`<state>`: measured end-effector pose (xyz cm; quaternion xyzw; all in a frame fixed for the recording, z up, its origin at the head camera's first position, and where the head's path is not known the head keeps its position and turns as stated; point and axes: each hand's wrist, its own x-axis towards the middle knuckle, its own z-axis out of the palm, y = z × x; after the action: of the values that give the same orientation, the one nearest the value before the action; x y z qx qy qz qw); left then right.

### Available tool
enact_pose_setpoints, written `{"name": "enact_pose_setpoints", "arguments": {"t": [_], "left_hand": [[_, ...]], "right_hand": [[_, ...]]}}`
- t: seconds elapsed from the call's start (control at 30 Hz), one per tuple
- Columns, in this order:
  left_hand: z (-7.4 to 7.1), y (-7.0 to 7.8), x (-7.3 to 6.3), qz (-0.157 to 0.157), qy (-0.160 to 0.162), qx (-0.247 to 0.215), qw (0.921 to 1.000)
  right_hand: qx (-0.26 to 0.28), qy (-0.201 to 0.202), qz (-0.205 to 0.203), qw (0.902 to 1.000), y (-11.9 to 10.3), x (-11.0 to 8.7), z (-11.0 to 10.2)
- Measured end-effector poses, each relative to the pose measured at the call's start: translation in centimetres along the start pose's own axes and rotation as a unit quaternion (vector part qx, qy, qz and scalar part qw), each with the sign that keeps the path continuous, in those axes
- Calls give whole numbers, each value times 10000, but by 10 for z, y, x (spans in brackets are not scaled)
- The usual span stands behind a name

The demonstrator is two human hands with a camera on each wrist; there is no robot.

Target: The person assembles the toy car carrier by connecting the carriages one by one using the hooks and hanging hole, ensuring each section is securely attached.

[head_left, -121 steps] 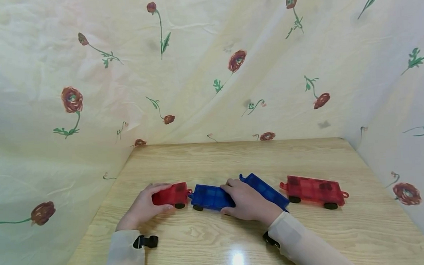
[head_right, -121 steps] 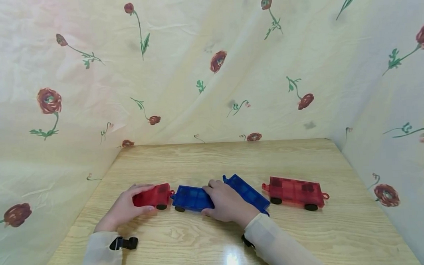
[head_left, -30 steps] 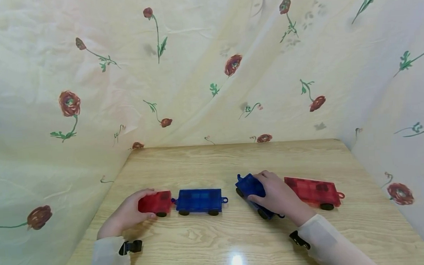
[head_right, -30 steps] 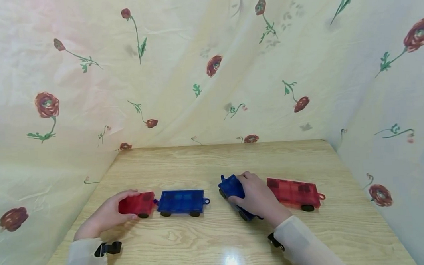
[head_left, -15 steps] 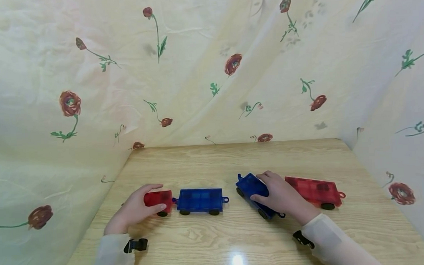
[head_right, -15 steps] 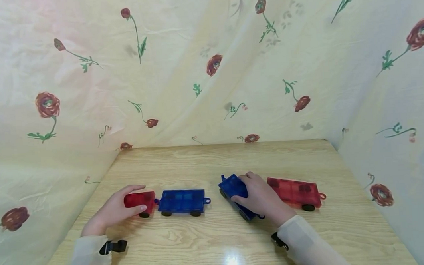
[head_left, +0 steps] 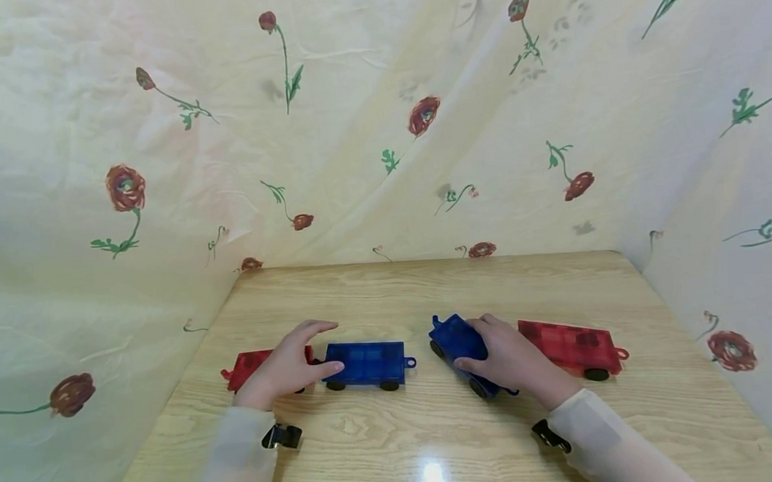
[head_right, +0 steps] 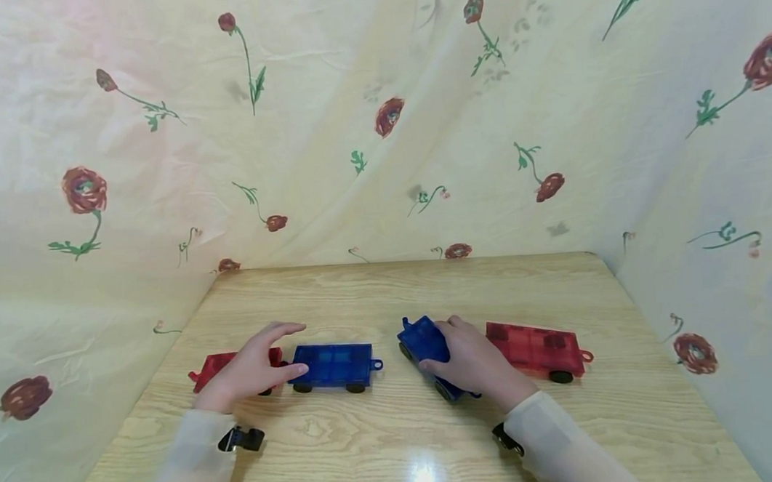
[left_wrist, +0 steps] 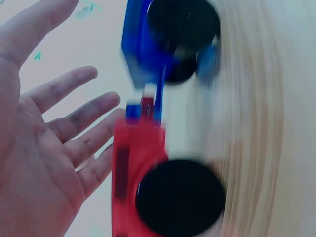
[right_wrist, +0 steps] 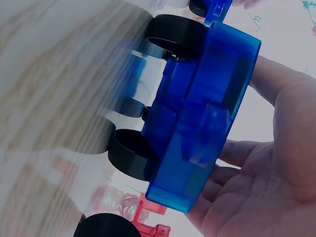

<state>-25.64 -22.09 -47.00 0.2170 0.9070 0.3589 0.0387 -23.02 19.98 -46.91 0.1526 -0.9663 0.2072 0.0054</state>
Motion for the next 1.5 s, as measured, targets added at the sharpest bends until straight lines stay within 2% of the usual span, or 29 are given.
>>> {"name": "enact_pose_setpoints", "arguments": {"t": [0.1, 0.33, 0.7, 0.93, 1.5], "left_hand": [[9, 8, 7, 158, -133, 64, 9998], [27, 26, 20, 315, -371, 279, 9984], [44, 39, 28, 324, -701, 355, 9964], [51, 42, 25, 334, -855, 688, 9934], [52, 32, 22, 246, -698, 657, 9951]], "right_hand": [[-15, -64, 122, 9999, -2, -1, 0], [-47, -139, 298, 9994, -1, 0, 3], [-162, -104, 146, 9997, -2, 0, 6], [-346, 7, 35, 9994, -4, -1, 7], [-189, -20, -126, 9997, -8, -1, 9]]}}
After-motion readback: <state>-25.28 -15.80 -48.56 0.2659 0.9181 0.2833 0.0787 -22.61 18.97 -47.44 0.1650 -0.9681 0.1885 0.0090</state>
